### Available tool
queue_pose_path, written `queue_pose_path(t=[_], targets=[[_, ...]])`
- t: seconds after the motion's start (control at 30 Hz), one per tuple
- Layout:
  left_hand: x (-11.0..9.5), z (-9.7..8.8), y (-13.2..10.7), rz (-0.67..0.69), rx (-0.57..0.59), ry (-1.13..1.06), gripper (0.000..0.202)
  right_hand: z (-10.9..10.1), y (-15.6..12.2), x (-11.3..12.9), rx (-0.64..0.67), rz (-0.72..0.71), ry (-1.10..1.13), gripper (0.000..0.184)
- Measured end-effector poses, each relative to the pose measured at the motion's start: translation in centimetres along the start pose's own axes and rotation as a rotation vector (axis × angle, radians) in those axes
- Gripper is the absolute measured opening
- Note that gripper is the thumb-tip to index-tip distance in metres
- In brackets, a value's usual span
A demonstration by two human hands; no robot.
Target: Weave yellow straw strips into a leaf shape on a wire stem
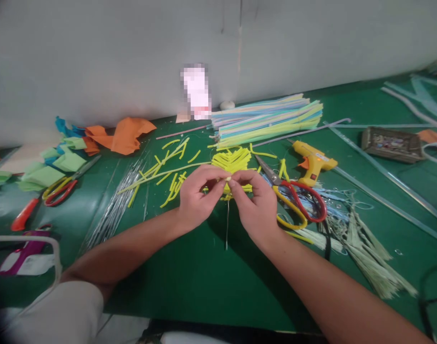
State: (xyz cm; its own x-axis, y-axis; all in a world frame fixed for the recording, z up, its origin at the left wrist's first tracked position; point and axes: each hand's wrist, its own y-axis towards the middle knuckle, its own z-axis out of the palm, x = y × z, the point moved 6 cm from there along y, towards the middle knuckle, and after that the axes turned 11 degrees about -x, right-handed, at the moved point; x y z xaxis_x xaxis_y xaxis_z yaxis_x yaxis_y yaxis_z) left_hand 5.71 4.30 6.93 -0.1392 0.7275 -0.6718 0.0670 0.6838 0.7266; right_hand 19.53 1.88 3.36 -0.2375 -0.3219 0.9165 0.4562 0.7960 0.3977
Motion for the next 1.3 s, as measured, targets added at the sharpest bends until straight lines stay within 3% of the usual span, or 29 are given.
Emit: queue_pose_path(t=[0.37, 0.77, 1.13, 1.3], targets=[[0.0, 0.1, 0.1, -0.044, 0.028, -0.049, 0.008, 0.1, -0.1, -0.2, 0.01, 0.005, 0.014, 0.002], [0.0, -0.4, 0.2, 0.056, -0.023, 0.09, 0.005, 0.5, -0.3, -0.2, 0.035, 0.021, -0.013, 0.005], [-0.2, -0.1, 0.4, 0.11, 0.084, 0.063, 0.003, 0.7, -0.4, -0.5, 0.075, 0.059, 0.015, 0.007], [-0.1, -0.6, 0.9, 0.144, 0.111, 0.087, 0.004, 0.7, 0.7, -0.3, 0.162, 0.079, 0.04, 0.01]])
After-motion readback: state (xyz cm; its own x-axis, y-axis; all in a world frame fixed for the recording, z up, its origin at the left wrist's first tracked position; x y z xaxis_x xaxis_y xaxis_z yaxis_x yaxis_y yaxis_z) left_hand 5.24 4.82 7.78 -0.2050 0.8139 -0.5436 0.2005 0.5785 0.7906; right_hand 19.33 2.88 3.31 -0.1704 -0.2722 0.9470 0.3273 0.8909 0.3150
